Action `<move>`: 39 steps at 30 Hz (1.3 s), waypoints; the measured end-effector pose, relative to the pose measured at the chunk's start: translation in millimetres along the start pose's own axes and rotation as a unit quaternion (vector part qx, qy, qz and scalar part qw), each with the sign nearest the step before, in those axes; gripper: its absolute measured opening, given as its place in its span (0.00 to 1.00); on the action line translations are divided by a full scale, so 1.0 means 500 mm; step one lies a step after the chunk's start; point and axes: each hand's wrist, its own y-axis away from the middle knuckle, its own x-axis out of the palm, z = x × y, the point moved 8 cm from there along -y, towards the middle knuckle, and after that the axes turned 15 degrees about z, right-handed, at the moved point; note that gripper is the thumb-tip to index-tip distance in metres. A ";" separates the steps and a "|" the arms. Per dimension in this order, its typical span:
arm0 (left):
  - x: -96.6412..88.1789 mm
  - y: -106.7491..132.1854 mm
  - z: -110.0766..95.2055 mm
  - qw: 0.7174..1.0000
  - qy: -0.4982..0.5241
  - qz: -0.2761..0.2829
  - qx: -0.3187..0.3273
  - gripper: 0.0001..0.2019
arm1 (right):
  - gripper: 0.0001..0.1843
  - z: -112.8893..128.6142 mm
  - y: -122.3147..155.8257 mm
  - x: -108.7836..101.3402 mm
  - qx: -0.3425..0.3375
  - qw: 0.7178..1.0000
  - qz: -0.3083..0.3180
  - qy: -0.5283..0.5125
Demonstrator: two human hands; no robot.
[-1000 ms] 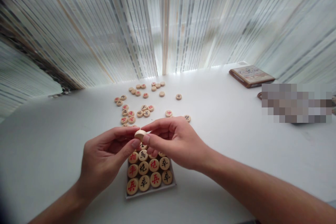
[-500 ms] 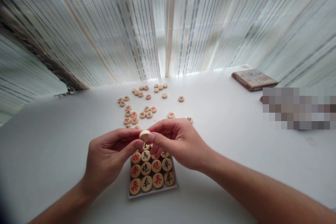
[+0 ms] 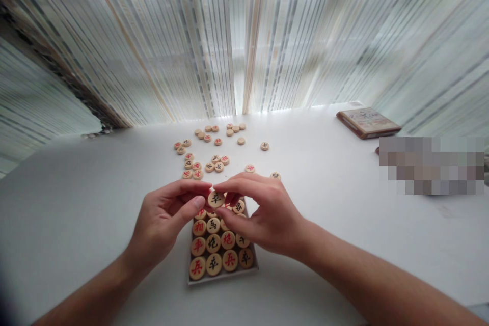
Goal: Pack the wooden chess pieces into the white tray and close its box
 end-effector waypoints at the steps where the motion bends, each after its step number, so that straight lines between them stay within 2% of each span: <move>1: 0.002 -0.002 0.003 1.000 0.020 0.007 -0.011 0.05 | 0.13 0.009 -0.001 -0.001 -0.016 1.000 -0.001 0.023; 4: 0.005 -0.005 0.011 0.998 0.060 0.016 -0.032 0.07 | 0.11 0.026 -0.006 -0.002 -0.040 0.998 0.000 0.056; 9: 0.008 -0.007 0.018 0.996 0.082 0.015 -0.035 0.08 | 0.07 0.033 -0.006 0.000 -0.035 0.994 0.010 0.107; 15: 0.012 -0.003 0.019 0.997 0.073 0.007 -0.022 0.11 | 0.06 0.057 0.004 0.014 -0.059 0.965 0.026 0.254; 17: 0.013 -0.002 0.016 0.998 0.068 0.007 -0.016 0.10 | 0.06 0.056 0.005 0.011 -0.040 0.966 0.021 0.256; 19: 0.012 -0.003 0.012 0.998 0.066 0.007 -0.013 0.07 | 0.07 0.041 0.003 -0.002 0.010 0.984 0.011 0.175; 21: 0.008 -0.004 0.007 0.998 0.063 -0.002 -0.008 0.06 | 0.10 0.007 0.002 -0.013 0.080 0.997 0.010 -0.008; 22: 0.004 -0.005 0.004 0.998 0.059 -0.008 -0.005 0.06 | 0.12 -0.012 0.002 -0.011 0.113 0.986 0.014 -0.120; 23: 0.000 -0.006 0.002 0.998 0.056 -0.014 -0.002 0.07 | 0.13 -0.028 0.003 -0.005 0.143 0.963 0.019 -0.227; 25: -0.005 -0.008 0.001 0.998 0.053 -0.019 0.001 0.07 | 0.14 -0.050 0.005 0.007 0.185 0.903 0.020 -0.387; 28: -0.010 -0.010 0.004 0.998 0.051 -0.021 0.002 0.06 | 0.14 -0.069 0.006 0.020 0.214 0.842 0.012 -0.495; 31: -0.013 -0.011 0.007 0.999 0.043 -0.024 -0.003 0.05 | 0.14 -0.076 0.004 0.030 0.218 0.820 0.018 -0.530; 34: -0.013 -0.012 0.009 0.999 0.040 -0.026 -0.009 0.06 | 0.14 -0.071 0.001 0.019 0.205 0.834 0.027 -0.511; 36: -0.013 -0.012 0.011 0.999 0.036 -0.025 -0.011 0.07 | 0.12 -0.059 0.003 0.000 0.194 0.866 0.038 -0.460; 39: -0.015 -0.012 0.011 0.999 0.026 -0.027 -0.008 0.07 | 0.08 -0.033 0.019 -0.036 0.187 0.923 0.059 -0.331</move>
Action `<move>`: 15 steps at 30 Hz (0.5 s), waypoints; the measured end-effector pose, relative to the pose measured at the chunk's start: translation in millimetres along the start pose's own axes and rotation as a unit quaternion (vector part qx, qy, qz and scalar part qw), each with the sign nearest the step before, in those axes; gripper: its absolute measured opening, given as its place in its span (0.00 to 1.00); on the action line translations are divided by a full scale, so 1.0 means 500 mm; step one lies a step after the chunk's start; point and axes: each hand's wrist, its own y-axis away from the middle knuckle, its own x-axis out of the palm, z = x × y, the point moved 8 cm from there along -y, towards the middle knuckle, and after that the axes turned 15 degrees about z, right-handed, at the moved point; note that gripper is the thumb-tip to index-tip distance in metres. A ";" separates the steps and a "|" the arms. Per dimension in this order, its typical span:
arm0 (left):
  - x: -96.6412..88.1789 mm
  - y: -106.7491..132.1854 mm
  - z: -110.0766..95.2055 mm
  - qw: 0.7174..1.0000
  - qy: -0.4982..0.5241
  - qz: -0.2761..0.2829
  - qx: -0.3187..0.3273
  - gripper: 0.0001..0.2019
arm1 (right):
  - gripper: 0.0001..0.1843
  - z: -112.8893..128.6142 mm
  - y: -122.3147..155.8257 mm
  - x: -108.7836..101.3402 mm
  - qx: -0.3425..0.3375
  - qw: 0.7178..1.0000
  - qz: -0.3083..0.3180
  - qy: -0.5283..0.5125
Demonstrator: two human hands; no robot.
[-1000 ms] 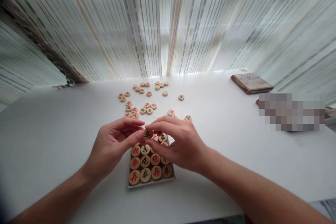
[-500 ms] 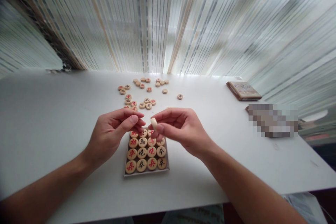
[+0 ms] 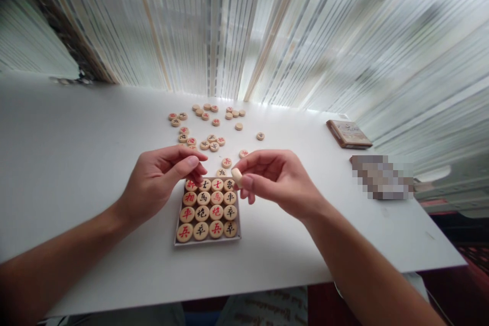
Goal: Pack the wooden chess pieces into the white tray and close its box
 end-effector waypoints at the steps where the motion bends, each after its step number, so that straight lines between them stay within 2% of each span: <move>1: 0.000 0.000 0.000 1.000 -0.003 0.000 0.002 0.07 | 0.09 0.008 0.013 -0.001 0.006 0.998 -0.003 0.057; 4: 0.003 0.000 -0.003 1.000 -0.011 0.003 0.007 0.06 | 0.08 0.014 0.048 0.015 0.034 0.970 0.020 0.241; 8: 0.008 -0.001 -0.002 1.000 -0.019 0.010 0.006 0.06 | 0.06 -0.004 0.070 0.064 0.036 0.899 0.096 0.425; 11: 0.008 -0.003 0.001 1.000 -0.028 0.008 0.002 0.06 | 0.04 -0.012 0.072 0.091 0.015 0.866 0.129 0.482; 15: 0.007 -0.003 0.002 0.999 -0.040 0.007 0.003 0.05 | 0.04 -0.017 0.069 0.102 0.007 0.855 0.142 0.499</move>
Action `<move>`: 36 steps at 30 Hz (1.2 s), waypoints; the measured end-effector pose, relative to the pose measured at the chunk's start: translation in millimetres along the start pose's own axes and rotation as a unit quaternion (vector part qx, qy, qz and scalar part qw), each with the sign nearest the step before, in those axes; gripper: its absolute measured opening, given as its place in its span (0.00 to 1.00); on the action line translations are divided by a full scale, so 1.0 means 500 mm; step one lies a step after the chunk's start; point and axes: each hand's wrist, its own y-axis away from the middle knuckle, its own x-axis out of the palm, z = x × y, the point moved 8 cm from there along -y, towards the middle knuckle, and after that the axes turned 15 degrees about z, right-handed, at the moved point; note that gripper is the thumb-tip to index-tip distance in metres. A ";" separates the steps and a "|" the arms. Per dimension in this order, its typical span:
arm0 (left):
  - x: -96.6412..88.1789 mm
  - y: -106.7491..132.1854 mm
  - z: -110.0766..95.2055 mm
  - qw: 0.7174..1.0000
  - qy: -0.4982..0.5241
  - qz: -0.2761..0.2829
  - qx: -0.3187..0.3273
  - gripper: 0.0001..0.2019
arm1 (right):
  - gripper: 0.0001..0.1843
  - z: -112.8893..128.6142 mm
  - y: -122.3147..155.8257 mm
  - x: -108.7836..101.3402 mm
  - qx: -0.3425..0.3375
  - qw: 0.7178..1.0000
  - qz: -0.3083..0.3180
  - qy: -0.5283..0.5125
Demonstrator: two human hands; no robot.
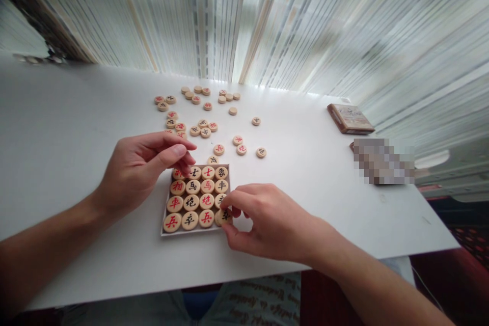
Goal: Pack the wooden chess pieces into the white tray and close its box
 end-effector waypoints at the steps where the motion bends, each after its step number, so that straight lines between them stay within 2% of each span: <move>1: 0.000 0.000 0.000 1.000 -0.001 0.001 0.001 0.05 | 0.04 0.000 -0.001 0.002 -0.001 1.000 0.003 0.004; 8: 0.001 0.002 0.000 1.000 -0.003 0.004 0.000 0.05 | 0.06 0.001 0.006 0.016 0.007 0.998 0.017 0.055; 29: -0.002 0.000 -0.002 1.000 -0.024 -0.012 -0.016 0.06 | 0.10 0.011 0.010 0.017 0.000 0.997 -0.002 0.071; 33: -0.008 0.003 0.007 1.000 0.002 -0.014 -0.011 0.07 | 0.08 0.006 0.019 -0.005 0.000 0.998 -0.035 0.051; 36: -0.017 0.003 0.015 1.000 0.018 -0.023 -0.006 0.09 | 0.07 -0.015 0.019 -0.049 0.021 0.997 -0.073 0.027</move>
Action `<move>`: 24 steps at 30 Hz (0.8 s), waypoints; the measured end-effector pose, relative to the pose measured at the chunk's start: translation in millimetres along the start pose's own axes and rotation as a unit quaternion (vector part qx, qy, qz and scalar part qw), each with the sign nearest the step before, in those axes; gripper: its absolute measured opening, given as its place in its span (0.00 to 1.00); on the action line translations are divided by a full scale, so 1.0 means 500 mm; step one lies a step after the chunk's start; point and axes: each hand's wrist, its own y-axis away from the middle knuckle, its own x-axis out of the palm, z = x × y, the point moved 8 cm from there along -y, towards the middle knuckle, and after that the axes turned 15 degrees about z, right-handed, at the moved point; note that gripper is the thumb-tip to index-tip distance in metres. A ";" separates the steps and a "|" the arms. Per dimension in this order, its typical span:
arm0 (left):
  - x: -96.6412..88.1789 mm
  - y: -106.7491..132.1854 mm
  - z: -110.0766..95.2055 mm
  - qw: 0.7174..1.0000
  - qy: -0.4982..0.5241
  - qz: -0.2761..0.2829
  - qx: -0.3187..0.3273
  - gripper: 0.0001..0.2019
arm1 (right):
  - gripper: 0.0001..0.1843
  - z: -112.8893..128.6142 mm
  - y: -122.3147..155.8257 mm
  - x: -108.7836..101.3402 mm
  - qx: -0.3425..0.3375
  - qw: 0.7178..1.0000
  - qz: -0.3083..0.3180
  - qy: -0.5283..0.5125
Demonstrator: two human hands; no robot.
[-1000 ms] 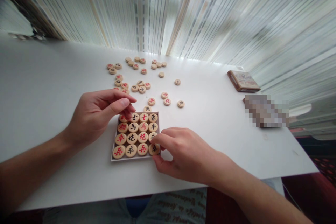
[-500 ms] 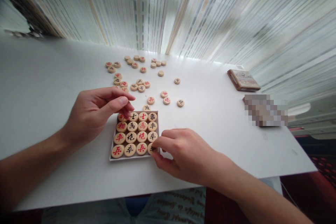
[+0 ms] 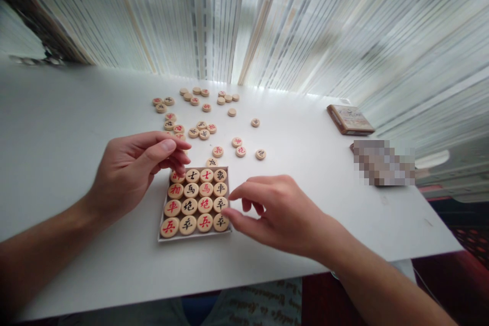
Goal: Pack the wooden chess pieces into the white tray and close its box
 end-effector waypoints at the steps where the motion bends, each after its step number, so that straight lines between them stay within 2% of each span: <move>1: -0.005 -0.001 0.002 1.000 0.004 -0.006 0.000 0.10 | 0.08 -0.014 -0.007 -0.020 0.018 1.000 -0.020 -0.010; 4: -0.024 -0.006 0.004 1.000 0.007 -0.029 0.003 0.10 | 0.13 -0.070 -0.036 -0.081 0.083 0.991 -0.079 -0.071; 8: -0.066 -0.012 -0.003 0.996 -0.038 -0.077 0.018 0.11 | 0.16 -0.143 -0.076 -0.123 0.123 0.963 -0.145 -0.188; 12: -0.093 -0.018 -0.008 0.991 -0.095 -0.093 0.023 0.12 | 0.20 -0.211 -0.082 -0.103 0.156 0.938 -0.194 -0.240; 16: -0.091 -0.019 -0.009 0.986 -0.139 -0.091 0.017 0.13 | 0.22 -0.253 -0.067 -0.069 0.164 0.939 -0.200 -0.226; 20: -0.078 -0.015 -0.007 0.981 -0.174 -0.085 0.007 0.14 | 0.22 -0.267 -0.056 -0.065 0.165 0.943 -0.218 -0.190; 24: -0.068 -0.013 -0.007 0.978 -0.195 -0.075 0.001 0.18 | 0.20 -0.258 -0.058 -0.064 0.164 0.949 -0.223 -0.152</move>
